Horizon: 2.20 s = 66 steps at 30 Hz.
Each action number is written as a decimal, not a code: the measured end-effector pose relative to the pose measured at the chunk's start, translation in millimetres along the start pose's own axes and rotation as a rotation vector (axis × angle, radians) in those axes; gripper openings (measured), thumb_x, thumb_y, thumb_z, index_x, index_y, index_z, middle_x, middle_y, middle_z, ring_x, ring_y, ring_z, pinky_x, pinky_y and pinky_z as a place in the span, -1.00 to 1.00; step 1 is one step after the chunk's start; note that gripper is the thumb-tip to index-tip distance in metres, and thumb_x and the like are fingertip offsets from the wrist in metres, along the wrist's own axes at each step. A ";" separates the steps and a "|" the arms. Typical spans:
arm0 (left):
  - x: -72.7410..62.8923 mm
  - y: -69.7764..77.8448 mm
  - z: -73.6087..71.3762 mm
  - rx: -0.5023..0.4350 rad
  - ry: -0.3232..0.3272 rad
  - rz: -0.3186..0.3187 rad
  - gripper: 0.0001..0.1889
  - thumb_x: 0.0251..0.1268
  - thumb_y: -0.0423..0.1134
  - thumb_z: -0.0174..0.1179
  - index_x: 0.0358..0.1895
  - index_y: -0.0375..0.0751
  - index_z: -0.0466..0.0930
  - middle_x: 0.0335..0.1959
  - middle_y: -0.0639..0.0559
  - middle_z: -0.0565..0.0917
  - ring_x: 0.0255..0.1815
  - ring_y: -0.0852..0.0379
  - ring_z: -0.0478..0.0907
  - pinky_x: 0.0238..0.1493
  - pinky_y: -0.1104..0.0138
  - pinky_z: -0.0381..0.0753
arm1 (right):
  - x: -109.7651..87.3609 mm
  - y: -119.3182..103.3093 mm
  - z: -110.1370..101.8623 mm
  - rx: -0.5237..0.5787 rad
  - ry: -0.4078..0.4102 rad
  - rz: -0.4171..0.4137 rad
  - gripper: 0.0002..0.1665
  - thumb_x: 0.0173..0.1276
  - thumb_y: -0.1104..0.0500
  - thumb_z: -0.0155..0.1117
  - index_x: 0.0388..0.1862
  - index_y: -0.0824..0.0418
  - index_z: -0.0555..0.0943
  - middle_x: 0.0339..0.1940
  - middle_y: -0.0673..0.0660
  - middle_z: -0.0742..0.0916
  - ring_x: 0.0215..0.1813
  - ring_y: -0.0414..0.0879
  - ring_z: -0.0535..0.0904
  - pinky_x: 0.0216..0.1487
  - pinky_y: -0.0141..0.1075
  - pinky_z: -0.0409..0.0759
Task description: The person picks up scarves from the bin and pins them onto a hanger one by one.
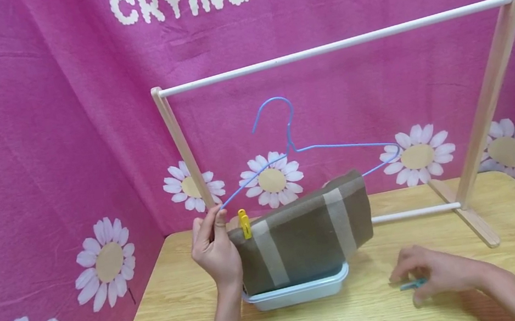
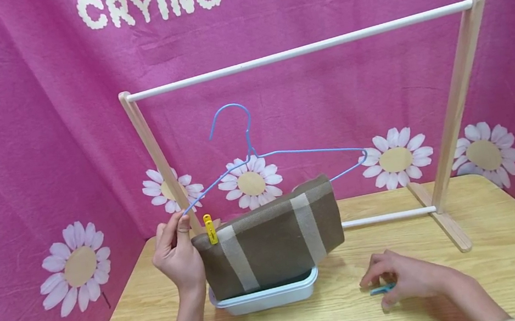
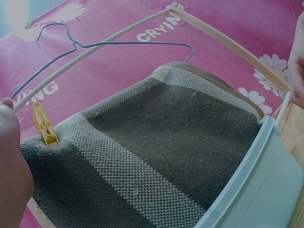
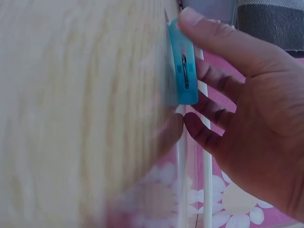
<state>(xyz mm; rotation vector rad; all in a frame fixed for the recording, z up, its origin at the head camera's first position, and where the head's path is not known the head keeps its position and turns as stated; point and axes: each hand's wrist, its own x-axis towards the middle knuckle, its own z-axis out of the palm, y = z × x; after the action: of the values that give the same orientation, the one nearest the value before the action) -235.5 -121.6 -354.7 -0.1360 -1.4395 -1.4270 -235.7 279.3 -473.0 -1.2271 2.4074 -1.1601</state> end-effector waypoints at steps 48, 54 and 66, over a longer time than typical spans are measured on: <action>-1.0 0.4 0.2 -0.002 -0.008 -0.013 -0.80 0.20 -0.30 0.36 -0.12 -0.25 0.78 -0.53 0.07 0.33 -0.52 0.25 0.19 -0.60 0.51 0.15 | 52.7 -58.7 -22.3 -0.271 0.445 -0.230 -0.51 0.09 0.28 0.55 0.04 0.10 0.66 -0.25 -0.13 0.64 -0.24 -0.28 0.47 -0.23 -0.47 0.46; -0.8 -0.2 0.5 -0.002 -0.009 0.020 -0.78 0.18 -0.30 0.37 -0.12 -0.31 0.77 -0.53 0.07 0.33 -0.51 0.25 0.19 -0.59 0.51 0.14 | 63.4 -72.3 -28.8 -0.275 0.524 -0.281 -0.42 0.00 0.37 0.57 0.05 0.10 0.66 -0.23 -0.11 0.66 -0.20 -0.29 0.50 -0.19 -0.46 0.49; -0.6 3.2 1.3 -0.014 -0.023 0.038 -0.80 0.18 -0.31 0.38 -0.13 -0.24 0.79 -0.53 0.04 0.30 -0.52 0.25 0.20 -0.60 0.50 0.13 | 82.0 -105.2 -46.4 -0.247 0.715 -0.367 -0.36 -0.14 0.54 0.54 0.01 0.21 0.68 -0.23 -0.03 0.67 -0.21 -0.27 0.53 -0.13 -0.51 0.49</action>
<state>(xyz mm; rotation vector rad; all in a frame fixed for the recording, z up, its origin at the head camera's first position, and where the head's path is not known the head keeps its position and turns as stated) -233.7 -119.4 -352.7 -0.1885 -1.4390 -1.4091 -247.6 206.7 -352.5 -1.5874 2.9846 -1.6778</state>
